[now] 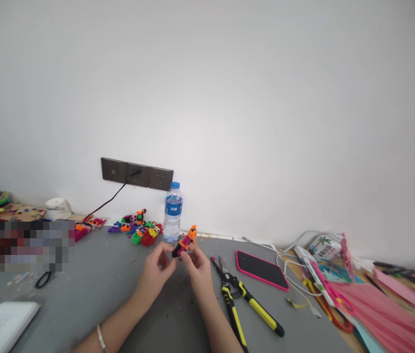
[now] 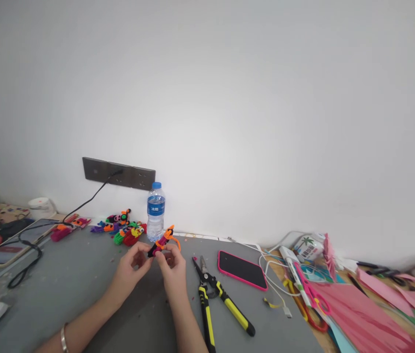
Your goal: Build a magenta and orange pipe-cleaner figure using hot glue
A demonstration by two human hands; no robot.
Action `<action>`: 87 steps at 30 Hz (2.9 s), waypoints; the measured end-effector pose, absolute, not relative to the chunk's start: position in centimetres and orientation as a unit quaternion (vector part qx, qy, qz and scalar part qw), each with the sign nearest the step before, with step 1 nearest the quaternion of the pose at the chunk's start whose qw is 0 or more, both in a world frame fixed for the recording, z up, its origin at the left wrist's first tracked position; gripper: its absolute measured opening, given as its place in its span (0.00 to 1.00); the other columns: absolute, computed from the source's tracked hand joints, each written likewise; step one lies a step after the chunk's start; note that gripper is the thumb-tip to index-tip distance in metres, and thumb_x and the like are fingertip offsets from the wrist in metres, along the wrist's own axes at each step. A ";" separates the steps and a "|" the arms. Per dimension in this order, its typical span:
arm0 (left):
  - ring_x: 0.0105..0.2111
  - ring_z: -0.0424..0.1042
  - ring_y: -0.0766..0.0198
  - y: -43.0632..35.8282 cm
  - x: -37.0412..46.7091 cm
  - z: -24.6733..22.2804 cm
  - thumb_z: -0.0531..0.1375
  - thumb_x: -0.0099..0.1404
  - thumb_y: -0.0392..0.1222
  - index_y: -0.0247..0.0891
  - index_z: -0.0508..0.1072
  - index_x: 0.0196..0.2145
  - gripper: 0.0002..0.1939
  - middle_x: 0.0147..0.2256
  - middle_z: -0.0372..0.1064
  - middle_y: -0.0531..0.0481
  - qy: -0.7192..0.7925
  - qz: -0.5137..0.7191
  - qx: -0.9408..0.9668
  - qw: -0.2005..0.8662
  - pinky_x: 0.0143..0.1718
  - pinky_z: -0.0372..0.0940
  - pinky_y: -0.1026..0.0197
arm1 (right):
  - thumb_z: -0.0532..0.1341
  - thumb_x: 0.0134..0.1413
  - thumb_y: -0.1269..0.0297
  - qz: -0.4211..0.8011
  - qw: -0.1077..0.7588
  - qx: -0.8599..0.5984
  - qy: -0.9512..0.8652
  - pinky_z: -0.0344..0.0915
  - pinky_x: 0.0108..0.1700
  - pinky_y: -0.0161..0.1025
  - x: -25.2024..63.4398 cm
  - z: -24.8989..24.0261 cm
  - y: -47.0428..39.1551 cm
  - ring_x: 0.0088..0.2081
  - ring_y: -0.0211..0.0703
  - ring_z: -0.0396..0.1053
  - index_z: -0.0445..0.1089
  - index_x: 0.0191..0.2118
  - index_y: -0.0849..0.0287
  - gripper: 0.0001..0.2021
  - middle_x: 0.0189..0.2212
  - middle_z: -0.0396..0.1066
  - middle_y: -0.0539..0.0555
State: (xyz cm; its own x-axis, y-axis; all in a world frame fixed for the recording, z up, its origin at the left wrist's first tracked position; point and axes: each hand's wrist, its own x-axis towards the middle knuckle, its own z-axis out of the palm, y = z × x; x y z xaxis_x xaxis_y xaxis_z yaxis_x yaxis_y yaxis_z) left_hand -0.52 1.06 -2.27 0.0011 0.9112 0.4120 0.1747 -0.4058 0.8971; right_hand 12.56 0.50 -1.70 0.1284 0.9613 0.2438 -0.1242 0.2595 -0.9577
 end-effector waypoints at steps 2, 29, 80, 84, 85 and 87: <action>0.21 0.63 0.66 1.0 -0.5 -2.1 0.60 0.56 0.40 0.39 0.68 0.34 0.07 0.21 0.62 0.58 0.438 0.557 0.623 0.332 0.23 0.58 0.66 | 0.66 0.46 0.53 0.441 0.618 -0.422 -0.496 0.65 0.34 0.38 12.5 -1.7 0.5 0.30 0.45 0.71 0.72 0.34 0.59 0.14 0.29 0.75 0.54; 0.21 0.59 0.66 0.5 -0.3 -1.0 0.53 0.64 0.55 0.35 0.71 0.35 0.19 0.23 0.62 0.54 0.423 0.493 0.617 0.445 0.22 0.53 0.66 | 0.64 0.49 0.54 0.463 0.634 -0.392 -0.479 0.66 0.39 0.40 12.5 -1.3 0.3 0.33 0.46 0.70 0.71 0.36 0.59 0.14 0.30 0.74 0.54; 0.23 0.58 0.66 0.6 -0.7 -1.2 0.53 0.65 0.47 0.38 0.64 0.25 0.14 0.22 0.56 0.56 0.413 0.481 0.674 0.380 0.25 0.53 0.66 | 0.64 0.49 0.55 0.475 0.627 -0.384 -0.483 0.66 0.38 0.39 12.6 -1.5 0.4 0.33 0.46 0.71 0.72 0.35 0.60 0.12 0.30 0.75 0.54; 0.23 0.57 0.66 0.6 -0.8 -1.1 0.53 0.66 0.48 0.38 0.65 0.27 0.13 0.22 0.56 0.56 0.416 0.474 0.684 0.366 0.25 0.53 0.65 | 0.65 0.49 0.55 0.475 0.626 -0.382 -0.485 0.65 0.38 0.38 12.5 -1.4 0.4 0.33 0.44 0.70 0.73 0.35 0.59 0.13 0.30 0.74 0.53; 0.23 0.57 0.66 0.7 -0.8 -1.1 0.53 0.66 0.48 0.38 0.65 0.27 0.14 0.22 0.56 0.56 0.416 0.475 0.685 0.364 0.25 0.53 0.65 | 0.64 0.49 0.54 0.472 0.625 -0.384 -0.489 0.65 0.39 0.38 12.5 -1.4 0.4 0.33 0.44 0.70 0.73 0.35 0.59 0.13 0.31 0.74 0.53; 0.23 0.57 0.66 0.7 -0.8 -1.2 0.53 0.66 0.48 0.38 0.65 0.26 0.14 0.22 0.55 0.56 0.414 0.478 0.686 0.361 0.25 0.52 0.65 | 0.64 0.49 0.53 0.466 0.624 -0.388 -0.493 0.65 0.38 0.38 12.5 -1.3 0.4 0.33 0.44 0.70 0.74 0.35 0.59 0.14 0.30 0.74 0.53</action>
State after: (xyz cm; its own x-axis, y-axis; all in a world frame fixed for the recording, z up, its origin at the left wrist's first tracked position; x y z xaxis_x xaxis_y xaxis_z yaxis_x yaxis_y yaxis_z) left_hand -0.82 0.70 -1.20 0.2002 0.9126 0.3564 0.2236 -0.3967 0.8903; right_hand 12.49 0.35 -1.30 0.0796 0.9638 0.2546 -0.1985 0.2656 -0.9434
